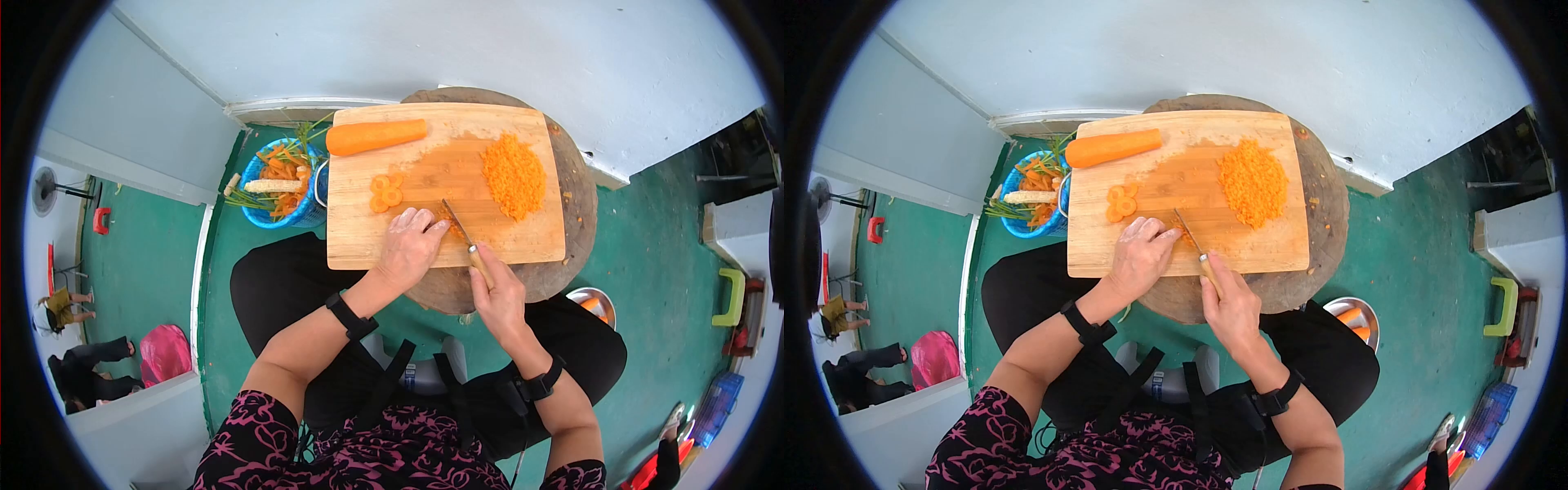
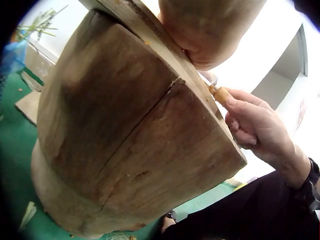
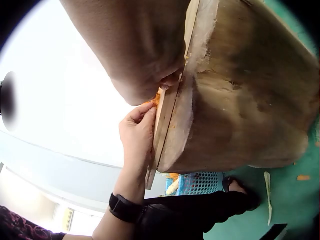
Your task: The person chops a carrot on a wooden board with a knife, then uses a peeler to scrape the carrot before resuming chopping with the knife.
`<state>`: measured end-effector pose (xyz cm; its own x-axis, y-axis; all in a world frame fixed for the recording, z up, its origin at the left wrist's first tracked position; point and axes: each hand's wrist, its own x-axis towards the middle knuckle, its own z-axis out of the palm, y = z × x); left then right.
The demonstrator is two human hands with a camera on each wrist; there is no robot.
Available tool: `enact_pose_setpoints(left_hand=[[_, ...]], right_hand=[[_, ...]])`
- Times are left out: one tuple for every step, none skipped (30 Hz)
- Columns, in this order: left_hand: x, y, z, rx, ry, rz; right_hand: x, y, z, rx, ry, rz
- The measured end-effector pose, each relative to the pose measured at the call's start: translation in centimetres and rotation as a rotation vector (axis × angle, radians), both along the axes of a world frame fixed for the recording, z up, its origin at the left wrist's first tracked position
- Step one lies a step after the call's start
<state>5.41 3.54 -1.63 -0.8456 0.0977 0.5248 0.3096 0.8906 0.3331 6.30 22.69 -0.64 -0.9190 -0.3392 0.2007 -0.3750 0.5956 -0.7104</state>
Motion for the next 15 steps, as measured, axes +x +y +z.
enact_pose_setpoints(left_hand=[[0.0,0.0,0.0,-0.007,0.000,-0.003],[0.0,0.0,0.1,-0.015,0.001,-0.006],[0.1,0.1,0.1,-0.025,0.002,-0.007],[0.1,0.1,0.0,-0.035,0.005,-0.008],[0.2,0.1,0.0,-0.047,0.007,-0.008],[0.3,0.1,0.0,-0.034,0.013,-0.007],[0.3,0.1,0.0,-0.021,0.019,-0.009],[0.3,0.2,0.0,-0.007,0.024,-0.009],[0.3,0.2,0.0,-0.001,0.026,-0.013],[0.2,0.2,0.0,0.004,0.027,-0.015],[0.3,0.2,0.0,0.009,0.026,-0.014],[0.3,0.1,0.0,0.008,0.026,-0.013],[0.3,0.1,0.0,0.009,0.025,-0.013],[0.3,0.2,0.0,0.010,0.024,-0.015],[0.3,0.2,0.0,0.009,0.022,-0.013]], right_hand=[[0.1,0.0,0.0,0.015,-0.006,-0.001],[0.1,-0.1,0.0,0.030,-0.012,-0.001],[0.1,-0.1,0.1,0.045,-0.017,0.000],[-0.1,-0.1,0.1,0.023,-0.011,0.004],[-0.2,-0.1,-0.1,0.000,-0.006,0.008],[-0.3,0.0,-0.3,-0.023,-0.001,0.010],[-0.4,0.0,-0.5,-0.046,0.018,0.009],[-0.4,0.1,-0.8,-0.068,0.037,0.008],[-0.5,0.0,-0.7,-0.090,0.055,0.011],[-0.4,0.0,-0.4,-0.099,0.019,0.002],[-0.3,0.1,0.1,-0.109,-0.017,-0.004],[-0.2,0.1,0.5,-0.118,-0.053,-0.011],[-0.1,0.1,0.3,-0.113,-0.034,-0.003],[-0.1,0.2,-0.1,-0.106,-0.014,0.002],[-0.2,0.2,-0.3,-0.100,0.006,0.007]])
